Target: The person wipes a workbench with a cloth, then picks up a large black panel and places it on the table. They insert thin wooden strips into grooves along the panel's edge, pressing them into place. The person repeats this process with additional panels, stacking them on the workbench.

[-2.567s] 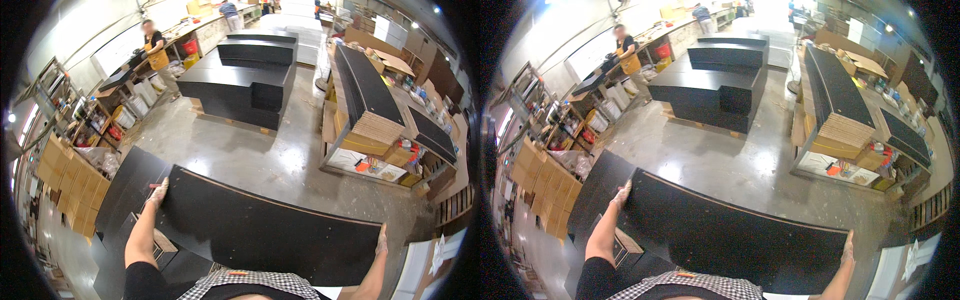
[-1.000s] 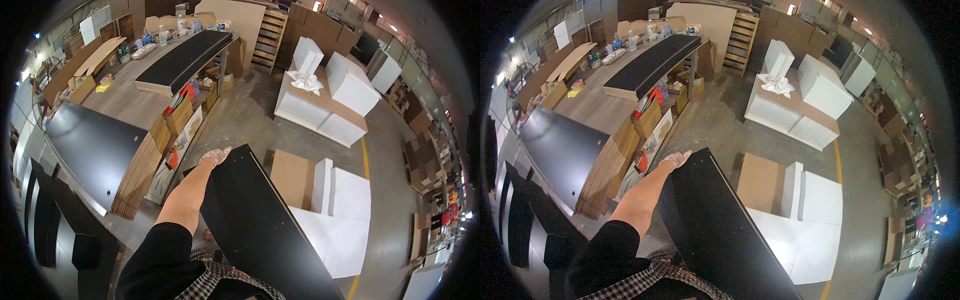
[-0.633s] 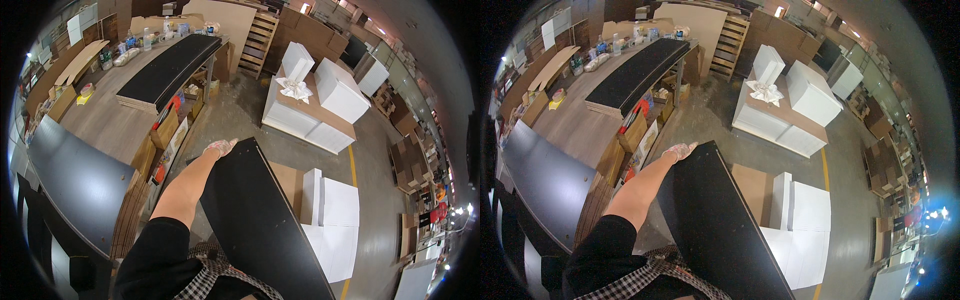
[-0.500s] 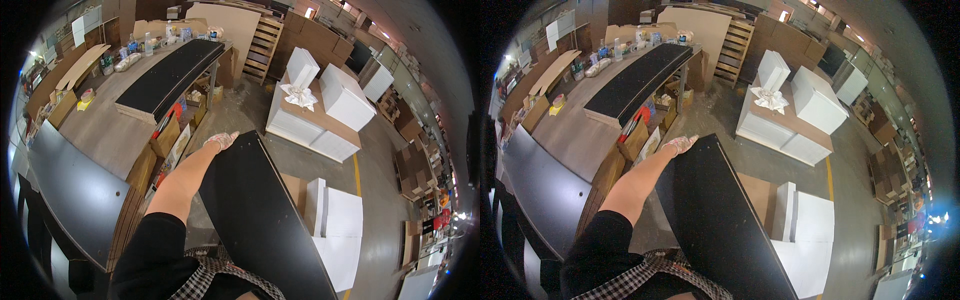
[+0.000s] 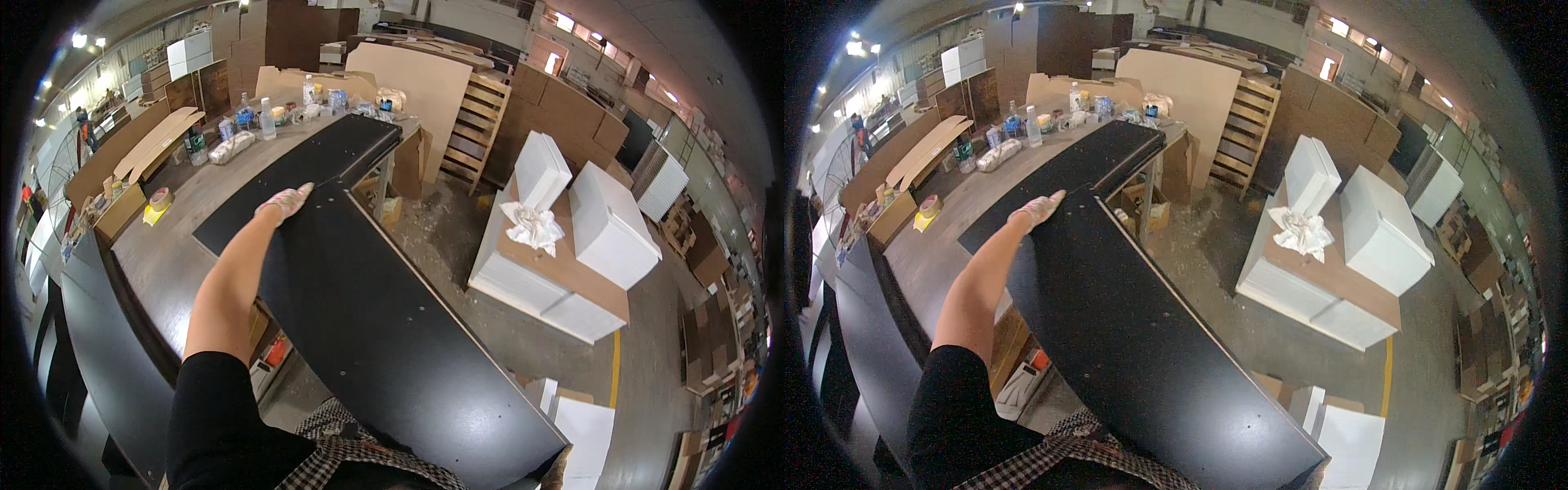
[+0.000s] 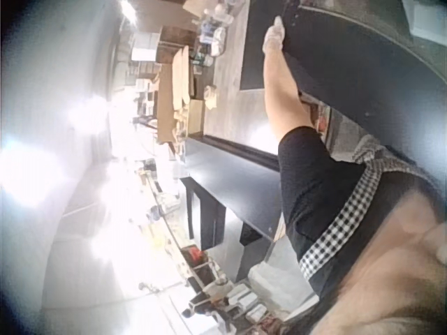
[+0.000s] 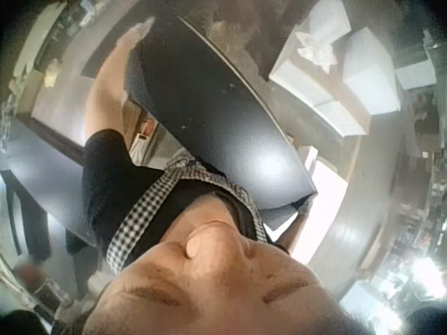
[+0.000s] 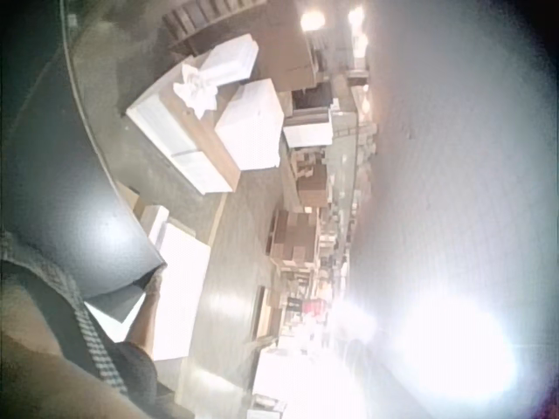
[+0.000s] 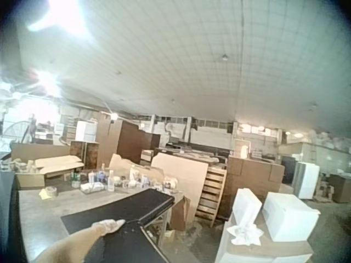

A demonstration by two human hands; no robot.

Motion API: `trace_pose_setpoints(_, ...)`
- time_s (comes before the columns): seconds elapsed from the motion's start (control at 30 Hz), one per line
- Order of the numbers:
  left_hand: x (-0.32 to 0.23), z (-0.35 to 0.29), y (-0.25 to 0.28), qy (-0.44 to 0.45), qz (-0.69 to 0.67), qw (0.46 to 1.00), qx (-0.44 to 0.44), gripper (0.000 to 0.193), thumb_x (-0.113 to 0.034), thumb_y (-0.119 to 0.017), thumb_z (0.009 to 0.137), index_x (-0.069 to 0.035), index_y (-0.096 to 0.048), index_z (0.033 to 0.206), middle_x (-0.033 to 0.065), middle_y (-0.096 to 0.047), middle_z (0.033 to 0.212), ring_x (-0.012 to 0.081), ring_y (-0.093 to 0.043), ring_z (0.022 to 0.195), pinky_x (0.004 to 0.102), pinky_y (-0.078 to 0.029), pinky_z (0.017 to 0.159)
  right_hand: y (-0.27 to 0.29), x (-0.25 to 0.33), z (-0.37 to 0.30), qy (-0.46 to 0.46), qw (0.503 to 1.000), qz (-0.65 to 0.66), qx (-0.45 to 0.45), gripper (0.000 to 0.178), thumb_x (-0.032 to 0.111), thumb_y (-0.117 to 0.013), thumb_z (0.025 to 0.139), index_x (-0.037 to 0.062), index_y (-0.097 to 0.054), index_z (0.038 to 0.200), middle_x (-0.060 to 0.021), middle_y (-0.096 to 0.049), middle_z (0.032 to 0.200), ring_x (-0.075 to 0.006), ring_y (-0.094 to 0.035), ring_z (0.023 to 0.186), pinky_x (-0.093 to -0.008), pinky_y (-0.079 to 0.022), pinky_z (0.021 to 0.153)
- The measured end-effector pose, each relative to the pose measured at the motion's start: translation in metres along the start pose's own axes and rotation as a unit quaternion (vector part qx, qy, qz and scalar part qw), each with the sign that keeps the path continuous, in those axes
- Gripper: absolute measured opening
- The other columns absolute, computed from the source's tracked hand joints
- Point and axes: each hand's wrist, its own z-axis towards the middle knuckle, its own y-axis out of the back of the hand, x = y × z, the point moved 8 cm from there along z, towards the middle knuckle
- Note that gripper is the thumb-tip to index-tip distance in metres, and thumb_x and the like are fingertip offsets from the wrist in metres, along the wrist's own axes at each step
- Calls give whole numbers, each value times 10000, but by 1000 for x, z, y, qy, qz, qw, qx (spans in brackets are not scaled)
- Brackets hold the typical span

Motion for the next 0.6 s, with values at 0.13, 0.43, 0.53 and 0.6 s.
trace_pose_setpoints(0.13, 50, 86, 57, 7, 68, 998, 1, 821, -667, -265, 973, -92, -308, 1558, 94, -268, 1633, 244, -202, 1524, 422, -167, 1228, -78, 83, 29, 23, 999, -5, 22, 978, 751, -493, 897, 18, -349, 1528, -144, -427, 1523, -300, -430, 1370, -420, -359, 1141)
trace_pose_setpoints(0.43, 123, 270, 126, 81, 56, 995, 12, 706, -587, -231, 1010, -124, -413, 1511, 78, -400, 1566, 230, -318, 1477, 433, -203, 1217, -247, 283, 38, 61, 997, 3, 44, 966, 741, -500, 900, 19, -356, 1525, -144, -436, 1516, -300, -438, 1364, -419, -364, 1137)
trace_pose_setpoints(0.53, 146, 323, 134, 97, 42, 994, 6, 705, -588, -236, 1010, -119, -452, 1491, 85, -452, 1537, 240, -365, 1457, 436, -231, 1207, -289, 319, 38, 65, 996, -5, 55, 962, 738, -502, 901, 20, -358, 1524, -144, -439, 1514, -300, -440, 1361, -419, -366, 1136)
trace_pose_setpoints(0.6, 172, 362, 132, 113, 26, 993, -10, 734, -618, -256, 999, -106, -460, 1483, 99, -468, 1523, 262, -382, 1446, 437, -262, 1195, -318, 344, 47, 68, 995, -1, 71, 959, 736, -504, 902, 20, -360, 1523, -144, -441, 1513, -300, -442, 1360, -419, -367, 1135)
